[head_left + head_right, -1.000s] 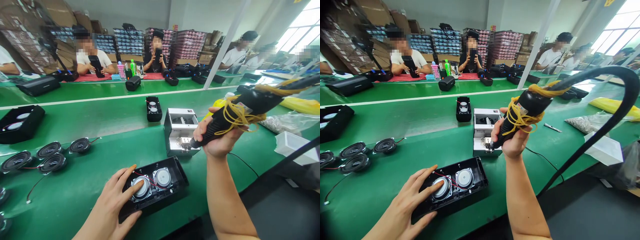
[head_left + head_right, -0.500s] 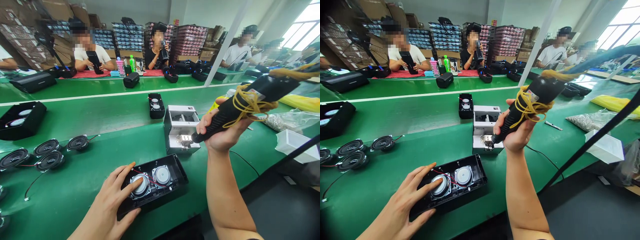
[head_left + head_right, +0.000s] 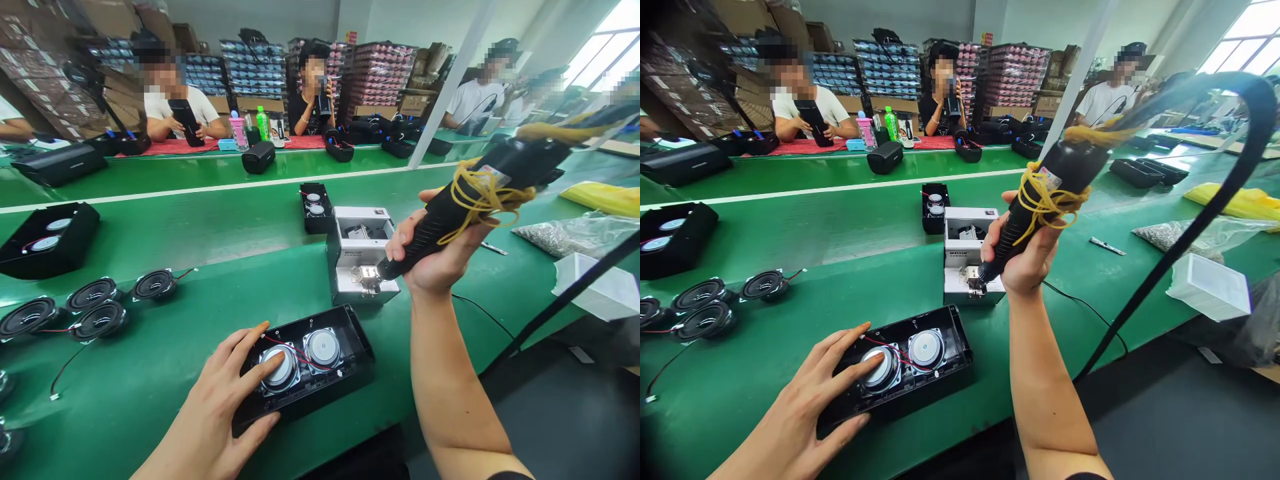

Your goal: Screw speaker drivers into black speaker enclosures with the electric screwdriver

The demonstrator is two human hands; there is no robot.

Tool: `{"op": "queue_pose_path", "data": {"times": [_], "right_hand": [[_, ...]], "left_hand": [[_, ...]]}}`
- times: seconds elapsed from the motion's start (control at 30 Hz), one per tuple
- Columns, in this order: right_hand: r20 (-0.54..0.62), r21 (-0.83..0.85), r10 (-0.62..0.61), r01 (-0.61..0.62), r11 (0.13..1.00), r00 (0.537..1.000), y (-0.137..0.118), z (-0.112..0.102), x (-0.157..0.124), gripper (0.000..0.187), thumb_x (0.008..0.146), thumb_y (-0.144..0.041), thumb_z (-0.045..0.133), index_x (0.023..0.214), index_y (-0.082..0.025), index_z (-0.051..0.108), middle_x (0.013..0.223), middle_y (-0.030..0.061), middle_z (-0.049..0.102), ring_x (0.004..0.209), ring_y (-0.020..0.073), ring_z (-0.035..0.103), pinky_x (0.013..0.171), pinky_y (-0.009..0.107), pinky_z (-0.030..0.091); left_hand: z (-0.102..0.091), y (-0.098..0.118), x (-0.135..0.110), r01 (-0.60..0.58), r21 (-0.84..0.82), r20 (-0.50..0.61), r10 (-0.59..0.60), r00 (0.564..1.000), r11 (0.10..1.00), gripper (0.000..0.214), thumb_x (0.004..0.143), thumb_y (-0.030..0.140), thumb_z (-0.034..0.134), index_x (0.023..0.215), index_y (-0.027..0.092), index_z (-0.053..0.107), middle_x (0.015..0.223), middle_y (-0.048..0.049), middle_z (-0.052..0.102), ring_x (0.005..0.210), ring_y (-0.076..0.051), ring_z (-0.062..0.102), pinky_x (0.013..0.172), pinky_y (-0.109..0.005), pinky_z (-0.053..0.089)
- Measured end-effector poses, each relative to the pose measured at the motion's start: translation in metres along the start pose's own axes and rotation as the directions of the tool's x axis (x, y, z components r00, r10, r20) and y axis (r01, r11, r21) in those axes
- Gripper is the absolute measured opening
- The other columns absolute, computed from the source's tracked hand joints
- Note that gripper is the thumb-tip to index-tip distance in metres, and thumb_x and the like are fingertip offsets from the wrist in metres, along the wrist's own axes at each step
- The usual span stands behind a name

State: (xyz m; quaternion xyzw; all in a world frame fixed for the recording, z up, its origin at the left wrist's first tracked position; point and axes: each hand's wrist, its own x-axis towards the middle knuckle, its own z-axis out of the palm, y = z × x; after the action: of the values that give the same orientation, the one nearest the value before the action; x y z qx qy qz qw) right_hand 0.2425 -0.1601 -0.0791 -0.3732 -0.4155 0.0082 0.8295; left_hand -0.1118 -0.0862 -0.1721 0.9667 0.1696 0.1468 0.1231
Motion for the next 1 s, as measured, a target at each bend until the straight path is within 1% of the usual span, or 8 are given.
{"op": "queue_pose_path", "data": {"times": [0.13, 0.3, 0.43, 0.57, 0.67, 0.83, 0.93, 1.0], "right_hand": [[0.016, -0.002, 0.026, -0.026, 1.000, 1.000, 0.002, -0.001, 0.000, 0.072, 0.092, -0.090, 0.054, 0.110, -0.022, 0.068, 0.058, -0.0059, 0.049, 0.037, 0.0127, 0.038, 0.032, 0.024, 0.033], [-0.011, -0.006, 0.010, -0.011, 1.000, 1.000, 0.001, 0.003, -0.003, 0.070, 0.094, -0.088, 0.051, 0.108, -0.022, 0.069, 0.058, -0.0060, 0.049, 0.035, 0.0125, 0.038, 0.031, 0.024, 0.032], [0.028, -0.011, 0.023, -0.023, 1.000, 0.999, -0.003, 0.003, -0.005, 0.072, 0.093, -0.088, 0.054, 0.113, -0.021, 0.071, 0.058, -0.0057, 0.051, 0.035, 0.0131, 0.041, 0.031, 0.025, 0.034], [0.032, -0.015, 0.045, -0.044, 0.999, 0.998, -0.008, 0.002, -0.009, 0.076, 0.092, -0.091, 0.053, 0.114, -0.021, 0.073, 0.056, -0.0057, 0.050, 0.033, 0.0129, 0.039, 0.030, 0.025, 0.031], [0.063, -0.004, 0.066, -0.066, 0.998, 0.996, -0.017, 0.002, -0.011, 0.076, 0.089, -0.092, 0.056, 0.115, -0.023, 0.073, 0.055, -0.0061, 0.050, 0.032, 0.0133, 0.037, 0.028, 0.026, 0.029], [0.149, 0.087, 0.074, -0.087, 0.992, 0.986, -0.045, 0.012, -0.012, 0.071, 0.083, -0.082, 0.076, 0.121, -0.022, 0.078, 0.056, -0.0065, 0.049, 0.035, 0.0126, 0.037, 0.027, 0.027, 0.031], [0.200, 0.160, 0.091, -0.124, 0.979, 0.976, -0.062, 0.027, -0.017, 0.052, 0.080, -0.066, 0.087, 0.114, -0.027, 0.082, 0.057, -0.0077, 0.048, 0.034, 0.0114, 0.035, 0.024, 0.028, 0.029], [0.223, 0.194, 0.164, -0.208, 0.959, 0.961, -0.068, 0.038, -0.024, 0.041, 0.079, -0.056, 0.091, 0.111, -0.031, 0.082, 0.057, -0.0083, 0.049, 0.033, 0.0109, 0.035, 0.024, 0.028, 0.030]], "left_hand": [[-0.001, 0.001, 0.000, -0.017, 0.010, 0.003, 0.017, 1.000, 1.000, 0.058, 0.098, 0.034, 0.064, 0.155, 0.038, 0.053, 0.179, -0.0033, 0.028, 0.155, -0.040, 0.040, 0.112, -0.065, 0.058], [-0.002, 0.003, 0.001, 0.027, -0.024, 0.003, -0.027, 1.000, 0.999, 0.056, 0.098, 0.033, 0.062, 0.153, 0.039, 0.054, 0.179, -0.0028, 0.029, 0.156, -0.040, 0.038, 0.115, -0.068, 0.055], [-0.003, 0.003, 0.002, 0.010, -0.031, 0.017, -0.009, 1.000, 0.999, 0.057, 0.097, 0.033, 0.065, 0.153, 0.038, 0.054, 0.179, -0.0026, 0.028, 0.156, -0.040, 0.039, 0.115, -0.066, 0.056], [-0.005, 0.003, 0.003, 0.024, -0.036, 0.034, -0.022, 0.999, 0.999, 0.059, 0.097, 0.030, 0.065, 0.154, 0.038, 0.054, 0.179, -0.0024, 0.029, 0.156, -0.039, 0.039, 0.117, -0.064, 0.055], [-0.008, 0.006, 0.004, 0.036, -0.041, 0.063, -0.033, 0.997, 0.999, 0.060, 0.097, 0.031, 0.067, 0.154, 0.038, 0.054, 0.180, -0.0030, 0.027, 0.158, -0.039, 0.037, 0.119, -0.064, 0.053], [-0.012, 0.010, 0.005, 0.067, -0.077, 0.092, -0.060, 0.994, 0.995, 0.055, 0.095, 0.031, 0.072, 0.148, 0.036, 0.058, 0.180, -0.0036, 0.025, 0.159, -0.039, 0.032, 0.123, -0.065, 0.048], [-0.014, 0.012, 0.006, 0.079, -0.119, 0.098, -0.067, 0.993, 0.990, 0.053, 0.094, 0.032, 0.074, 0.145, 0.034, 0.060, 0.179, -0.0063, 0.027, 0.159, -0.039, 0.030, 0.125, -0.066, 0.044], [-0.016, 0.014, 0.008, 0.077, -0.143, 0.101, -0.063, 0.993, 0.987, 0.053, 0.094, 0.033, 0.075, 0.144, 0.032, 0.061, 0.177, -0.0084, 0.029, 0.159, -0.039, 0.030, 0.126, -0.066, 0.042]]}}
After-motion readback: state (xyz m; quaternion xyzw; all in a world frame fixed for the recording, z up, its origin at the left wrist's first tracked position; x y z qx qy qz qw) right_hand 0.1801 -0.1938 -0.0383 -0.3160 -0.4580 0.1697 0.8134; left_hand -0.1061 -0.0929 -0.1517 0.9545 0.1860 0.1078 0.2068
